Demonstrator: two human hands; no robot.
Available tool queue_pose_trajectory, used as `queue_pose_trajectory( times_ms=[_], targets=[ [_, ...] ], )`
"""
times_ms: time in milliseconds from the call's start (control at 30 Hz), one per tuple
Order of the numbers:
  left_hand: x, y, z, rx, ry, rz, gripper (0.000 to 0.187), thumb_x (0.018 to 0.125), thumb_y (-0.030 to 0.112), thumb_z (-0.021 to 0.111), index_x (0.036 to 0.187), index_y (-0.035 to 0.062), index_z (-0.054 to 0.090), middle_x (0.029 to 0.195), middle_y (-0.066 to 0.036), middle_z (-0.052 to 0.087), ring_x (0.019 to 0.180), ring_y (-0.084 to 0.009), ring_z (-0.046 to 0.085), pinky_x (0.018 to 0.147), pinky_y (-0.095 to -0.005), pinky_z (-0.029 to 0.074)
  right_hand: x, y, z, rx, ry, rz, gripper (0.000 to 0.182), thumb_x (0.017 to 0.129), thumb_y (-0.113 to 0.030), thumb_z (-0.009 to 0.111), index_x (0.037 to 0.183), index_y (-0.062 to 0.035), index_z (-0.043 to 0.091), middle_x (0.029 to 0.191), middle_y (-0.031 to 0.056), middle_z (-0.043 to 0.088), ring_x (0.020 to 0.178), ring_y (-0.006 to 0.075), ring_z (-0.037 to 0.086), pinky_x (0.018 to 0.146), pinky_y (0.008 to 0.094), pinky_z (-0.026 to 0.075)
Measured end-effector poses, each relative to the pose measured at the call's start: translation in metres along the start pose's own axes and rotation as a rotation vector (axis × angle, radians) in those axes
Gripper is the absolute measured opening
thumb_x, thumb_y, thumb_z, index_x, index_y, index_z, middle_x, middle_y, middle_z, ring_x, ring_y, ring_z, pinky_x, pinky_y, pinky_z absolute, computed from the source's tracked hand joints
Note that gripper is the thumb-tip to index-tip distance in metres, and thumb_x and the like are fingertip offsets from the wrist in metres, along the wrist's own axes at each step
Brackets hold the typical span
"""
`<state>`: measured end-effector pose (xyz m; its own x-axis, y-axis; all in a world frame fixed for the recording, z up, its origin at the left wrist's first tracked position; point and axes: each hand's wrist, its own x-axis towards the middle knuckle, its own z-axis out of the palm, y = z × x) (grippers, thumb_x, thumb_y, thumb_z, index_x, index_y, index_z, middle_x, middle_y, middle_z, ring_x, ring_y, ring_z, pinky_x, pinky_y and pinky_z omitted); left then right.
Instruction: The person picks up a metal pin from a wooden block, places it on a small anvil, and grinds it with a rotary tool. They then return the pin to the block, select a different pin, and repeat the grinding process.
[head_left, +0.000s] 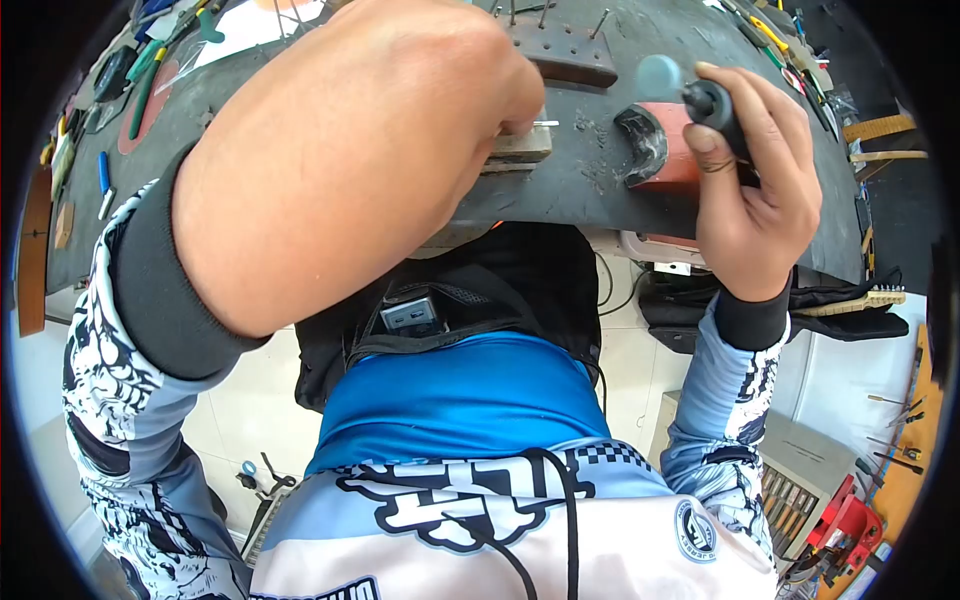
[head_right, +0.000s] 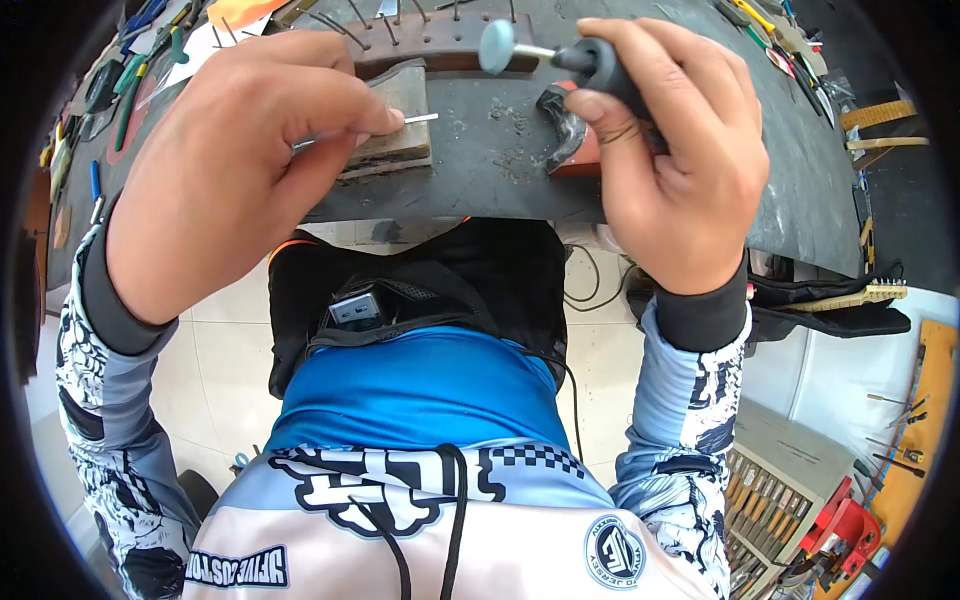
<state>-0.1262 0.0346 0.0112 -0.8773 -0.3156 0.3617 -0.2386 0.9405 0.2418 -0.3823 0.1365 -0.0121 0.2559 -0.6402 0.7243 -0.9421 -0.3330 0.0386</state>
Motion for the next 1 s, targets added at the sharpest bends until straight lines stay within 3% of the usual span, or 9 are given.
queue_pose_trajectory(
  times_ms=[33, 67, 167, 300, 500, 767, 800, 900, 1000],
  targets=[
    [0.000, -0.002, 0.003, -0.015, 0.018, -0.001, 0.013, 0.082, -0.006, 0.068, 0.092, -0.0008, 0.073, 0.081, -0.013, 0.059, 0.073, -0.0325, 0.061, 0.065, -0.0391, 0.047, 0.000, 0.004, 0.001, 0.087, 0.094, 0.031, 0.033, 0.079, -0.008, 0.080, 0.112, -0.0064, 0.075, 0.105, 0.0092, 0.071, 0.094, 0.0272, 0.064, 0.082, 0.0364, 0.050],
    [0.001, -0.002, 0.003, -0.014, 0.020, 0.004, 0.013, 0.082, -0.006, 0.068, 0.092, -0.0008, 0.073, 0.081, -0.013, 0.059, 0.073, -0.0325, 0.061, 0.065, -0.0391, 0.047, -0.002, 0.000, -0.008, 0.013, 0.027, 0.086, 0.029, 0.093, -0.009, 0.073, 0.119, 0.0037, 0.071, 0.115, 0.0139, 0.071, 0.102, 0.0215, 0.066, 0.092, 0.0306, 0.051],
    [0.001, -0.002, 0.000, 0.025, 0.025, 0.036, 0.013, 0.081, -0.007, 0.068, 0.092, -0.0017, 0.073, 0.081, -0.014, 0.060, 0.074, -0.0328, 0.061, 0.065, -0.0391, 0.047, -0.006, 0.013, -0.002, 0.142, 0.209, 0.162, 0.027, 0.087, -0.007, 0.077, 0.114, -0.0018, 0.074, 0.109, 0.0114, 0.072, 0.095, 0.0211, 0.066, 0.087, 0.0299, 0.051],
    [0.001, 0.001, -0.001, 0.010, 0.027, 0.003, 0.013, 0.080, -0.008, 0.069, 0.091, -0.0024, 0.073, 0.081, -0.013, 0.059, 0.074, -0.0317, 0.061, 0.066, -0.0382, 0.048, -0.019, 0.033, -0.003, 0.510, 0.370, 0.401, 0.033, 0.098, -0.012, 0.070, 0.126, 0.0053, 0.067, 0.116, 0.0117, 0.072, 0.104, 0.0151, 0.065, 0.095, 0.0278, 0.049],
    [-0.005, -0.003, 0.003, -0.030, 0.055, 0.004, 0.015, 0.079, -0.009, 0.070, 0.092, -0.0024, 0.073, 0.081, -0.013, 0.059, 0.073, -0.0306, 0.061, 0.065, -0.0378, 0.048, -0.024, 0.038, -0.007, 0.526, 0.398, 0.427, 0.037, 0.100, -0.016, 0.068, 0.129, 0.0069, 0.064, 0.116, 0.0127, 0.072, 0.106, 0.0154, 0.065, 0.096, 0.0276, 0.049],
    [-0.026, 0.007, 0.000, -0.058, 0.023, -0.050, 0.017, 0.079, -0.010, 0.070, 0.094, -0.0015, 0.072, 0.087, -0.012, 0.064, 0.076, -0.0300, 0.065, 0.066, -0.0353, 0.050, -0.026, 0.033, -0.003, 0.393, 0.169, 0.187, 0.030, 0.099, -0.018, 0.069, 0.121, 0.0024, 0.068, 0.110, 0.0078, 0.072, 0.096, 0.0092, 0.063, 0.087, 0.0214, 0.048],
    [-0.027, 0.006, 0.002, -0.047, 0.007, -0.046, 0.017, 0.080, -0.010, 0.069, 0.094, -0.0016, 0.072, 0.088, -0.012, 0.065, 0.076, -0.0297, 0.065, 0.067, -0.0349, 0.050, -0.025, 0.028, -0.016, 0.190, -0.020, 0.175, 0.035, 0.101, -0.016, 0.066, 0.129, 0.0048, 0.063, 0.116, 0.0143, 0.072, 0.102, 0.0209, 0.070, 0.092, 0.0300, 0.053],
    [-0.018, -0.005, 0.008, -0.080, -0.029, -0.061, 0.017, 0.080, -0.012, 0.068, 0.094, -0.0017, 0.071, 0.088, -0.012, 0.066, 0.077, -0.0289, 0.066, 0.068, -0.0341, 0.051, 0.000, 0.028, -0.027, -0.077, -0.264, -0.098, 0.035, 0.094, -0.013, 0.072, 0.126, 0.0033, 0.066, 0.113, 0.0133, 0.072, 0.096, 0.0213, 0.071, 0.089, 0.0287, 0.053],
    [-0.005, -0.008, 0.002, -0.126, -0.025, -0.067, 0.017, 0.080, -0.013, 0.067, 0.093, -0.0020, 0.071, 0.088, -0.012, 0.066, 0.076, -0.0280, 0.066, 0.068, -0.0334, 0.051, 0.032, 0.032, -0.033, -0.001, -0.365, -0.199, 0.039, 0.087, -0.011, 0.078, 0.123, 0.0015, 0.069, 0.109, 0.0134, 0.071, 0.090, 0.0225, 0.068, 0.084, 0.0292, 0.053]
  ],
)
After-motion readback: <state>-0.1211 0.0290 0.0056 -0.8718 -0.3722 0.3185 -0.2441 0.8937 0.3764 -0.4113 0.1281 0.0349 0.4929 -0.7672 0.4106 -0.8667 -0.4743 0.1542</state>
